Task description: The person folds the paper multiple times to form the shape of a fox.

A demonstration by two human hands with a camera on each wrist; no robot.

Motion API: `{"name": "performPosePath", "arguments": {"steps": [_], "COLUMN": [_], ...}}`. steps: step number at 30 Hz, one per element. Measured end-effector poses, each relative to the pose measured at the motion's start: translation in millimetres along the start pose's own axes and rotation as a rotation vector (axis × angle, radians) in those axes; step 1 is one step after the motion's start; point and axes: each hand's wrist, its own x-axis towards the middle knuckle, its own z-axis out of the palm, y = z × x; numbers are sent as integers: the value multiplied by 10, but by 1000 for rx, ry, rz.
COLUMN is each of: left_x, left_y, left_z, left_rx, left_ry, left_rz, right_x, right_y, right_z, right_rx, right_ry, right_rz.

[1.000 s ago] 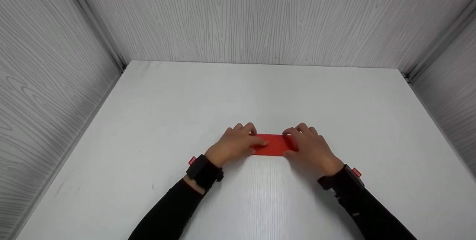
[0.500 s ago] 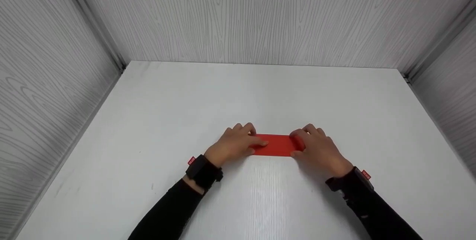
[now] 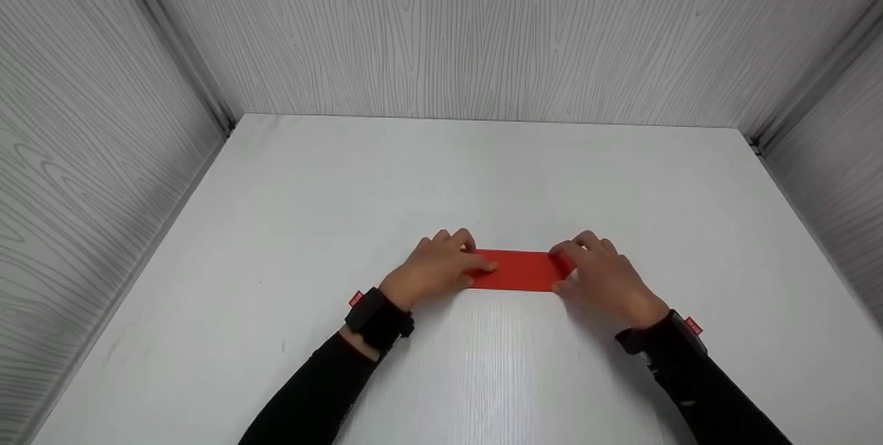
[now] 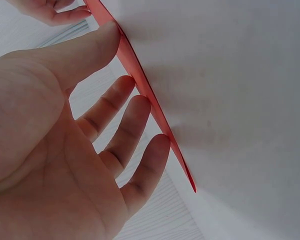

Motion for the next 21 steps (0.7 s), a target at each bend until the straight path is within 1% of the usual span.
{"name": "performPosePath", "arguments": {"steps": [4, 8, 12, 15, 17, 21], "left_x": [3, 7, 23, 53, 83, 167], "left_y": [6, 28, 59, 81, 95, 132], "left_z": [4, 0, -7, -6, -2, -2], "left_rx": [-15, -16, 58, 125, 147, 159], "left_ry": [4, 5, 24, 53, 79, 153], "left_rz": [-8, -14, 7, 31, 39, 21], "right_x": [12, 12, 7, 15, 20, 18], "right_y": [50, 127, 174, 167, 161, 152], "right_z": [-38, -94, -144, -161, -161, -156], "right_rx": [20, 38, 47, 48, 48, 51], "right_ry": [-20, -43, -70, -74, -71, -61], "right_rz": [-13, 6, 40, 41, 39, 35]}}
